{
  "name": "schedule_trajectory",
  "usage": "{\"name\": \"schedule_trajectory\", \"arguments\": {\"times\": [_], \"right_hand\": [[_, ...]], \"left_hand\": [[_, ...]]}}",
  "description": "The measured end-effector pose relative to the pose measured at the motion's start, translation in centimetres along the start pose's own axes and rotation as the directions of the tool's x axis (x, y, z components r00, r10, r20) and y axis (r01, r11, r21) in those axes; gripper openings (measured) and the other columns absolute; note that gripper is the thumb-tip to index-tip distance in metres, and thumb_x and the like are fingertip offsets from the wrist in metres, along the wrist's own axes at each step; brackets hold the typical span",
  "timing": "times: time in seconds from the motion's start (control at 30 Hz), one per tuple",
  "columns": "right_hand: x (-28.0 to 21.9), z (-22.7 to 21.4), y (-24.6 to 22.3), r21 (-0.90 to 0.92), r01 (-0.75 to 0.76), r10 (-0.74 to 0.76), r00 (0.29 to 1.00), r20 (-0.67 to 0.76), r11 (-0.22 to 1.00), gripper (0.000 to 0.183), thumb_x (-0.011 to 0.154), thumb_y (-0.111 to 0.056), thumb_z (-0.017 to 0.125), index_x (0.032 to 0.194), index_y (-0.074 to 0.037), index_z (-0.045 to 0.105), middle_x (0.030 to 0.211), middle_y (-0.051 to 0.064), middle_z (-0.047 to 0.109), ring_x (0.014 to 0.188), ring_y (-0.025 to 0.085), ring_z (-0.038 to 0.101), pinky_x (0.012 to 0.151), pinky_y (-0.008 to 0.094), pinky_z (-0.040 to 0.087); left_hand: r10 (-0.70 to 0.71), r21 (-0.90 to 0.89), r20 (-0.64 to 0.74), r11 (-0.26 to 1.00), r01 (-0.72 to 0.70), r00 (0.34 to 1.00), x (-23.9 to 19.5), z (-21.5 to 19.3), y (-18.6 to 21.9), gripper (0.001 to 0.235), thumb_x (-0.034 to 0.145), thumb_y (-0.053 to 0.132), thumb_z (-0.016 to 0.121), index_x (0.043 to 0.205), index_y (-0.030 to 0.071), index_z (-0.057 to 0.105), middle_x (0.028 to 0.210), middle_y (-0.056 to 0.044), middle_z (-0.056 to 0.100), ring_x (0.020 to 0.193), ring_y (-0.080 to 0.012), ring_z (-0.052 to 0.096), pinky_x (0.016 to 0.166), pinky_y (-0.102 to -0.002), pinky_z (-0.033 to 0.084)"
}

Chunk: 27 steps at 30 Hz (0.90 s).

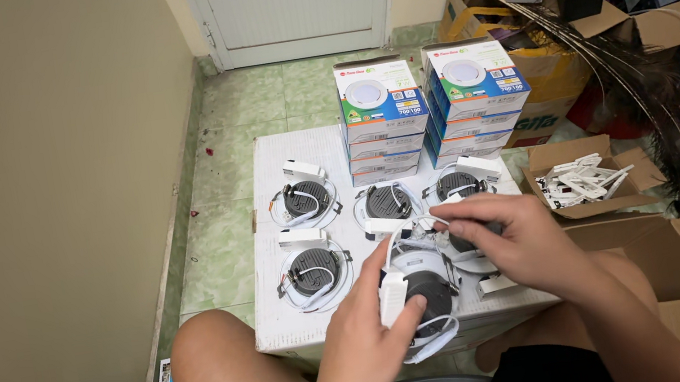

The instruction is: The person assembles small white electronic devices by connecting wires and attaching components. They handle multiple units, connecting power adapters and securing parts, then place them into boxes.

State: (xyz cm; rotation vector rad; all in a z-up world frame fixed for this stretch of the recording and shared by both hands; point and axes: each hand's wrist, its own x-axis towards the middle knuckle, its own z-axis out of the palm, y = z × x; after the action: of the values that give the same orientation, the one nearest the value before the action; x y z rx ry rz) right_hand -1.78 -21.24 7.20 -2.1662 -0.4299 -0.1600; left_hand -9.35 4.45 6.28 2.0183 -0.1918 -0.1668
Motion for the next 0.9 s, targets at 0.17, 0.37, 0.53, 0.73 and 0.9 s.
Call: {"name": "schedule_trajectory", "arguments": {"times": [0.17, 0.37, 0.53, 0.73, 0.9], "right_hand": [[0.5, 0.5, -1.6, 0.018, 0.060, -0.060, 0.998, 0.020, 0.998, 0.027, 0.098, -0.021, 0.081, 0.122, -0.014, 0.090, 0.116, 0.001, 0.094, 0.108, 0.010, 0.087, 0.098, 0.026, 0.065], [0.4, 1.5, -0.9, -0.042, 0.144, -0.141, 0.988, 0.065, 0.989, 0.027, 0.098, -0.021, 0.082, 0.123, -0.015, 0.087, 0.112, -0.003, 0.094, 0.100, 0.008, 0.088, 0.091, 0.026, 0.066], [-0.2, 1.4, -0.2, -0.154, 0.190, -0.176, 0.980, 0.095, 0.970, 0.024, 0.100, -0.025, 0.080, 0.123, -0.020, 0.086, 0.114, -0.007, 0.092, 0.101, 0.008, 0.086, 0.077, 0.028, 0.066], [-1.9, 0.5, -0.4, -0.149, 0.303, -0.278, 0.946, 0.164, 0.941, 0.037, 0.109, -0.022, 0.063, 0.141, -0.011, 0.079, 0.142, 0.007, 0.084, 0.131, 0.025, 0.079, 0.118, 0.039, 0.056], [-4.2, 1.0, 0.8, 0.019, 0.009, -0.009, 1.000, 0.029, 1.000, 0.044, 0.107, -0.022, 0.063, 0.148, -0.016, 0.079, 0.143, 0.002, 0.087, 0.124, 0.010, 0.080, 0.105, 0.027, 0.058]], "left_hand": [[0.033, -0.092, 0.009, 0.995, -0.032, 0.999, 0.0, 1.0, -0.3, 0.081, 0.101, 0.039, 0.068, 0.175, 0.025, 0.037, 0.178, 0.002, 0.055, 0.159, -0.0231, 0.057, 0.123, -0.038, 0.043], [0.004, -0.149, -0.010, 0.989, -0.005, 1.000, 0.0, 1.2, -0.5, 0.085, 0.100, 0.039, 0.069, 0.176, 0.026, 0.035, 0.172, -0.001, 0.062, 0.152, -0.0238, 0.064, 0.120, -0.037, 0.046], [-0.022, -0.205, -0.022, 0.979, 0.017, 1.000, 0.0, 0.9, -0.1, 0.081, 0.097, 0.036, 0.070, 0.173, 0.028, 0.040, 0.163, 0.002, 0.072, 0.144, -0.0194, 0.071, 0.116, -0.033, 0.049], [0.028, -0.278, -0.170, 0.958, -0.076, 0.985, 0.3, 1.5, -1.0, 0.085, 0.100, 0.036, 0.071, 0.176, 0.024, 0.035, 0.173, -0.005, 0.062, 0.157, -0.0191, 0.061, 0.125, -0.034, 0.043], [-0.014, -0.365, -0.227, 0.928, -0.072, 0.974, 0.6, 1.6, -1.2, 0.059, 0.099, 0.037, 0.075, 0.155, 0.023, 0.065, 0.152, -0.001, 0.077, 0.138, -0.0156, 0.073, 0.118, -0.032, 0.052]]}}
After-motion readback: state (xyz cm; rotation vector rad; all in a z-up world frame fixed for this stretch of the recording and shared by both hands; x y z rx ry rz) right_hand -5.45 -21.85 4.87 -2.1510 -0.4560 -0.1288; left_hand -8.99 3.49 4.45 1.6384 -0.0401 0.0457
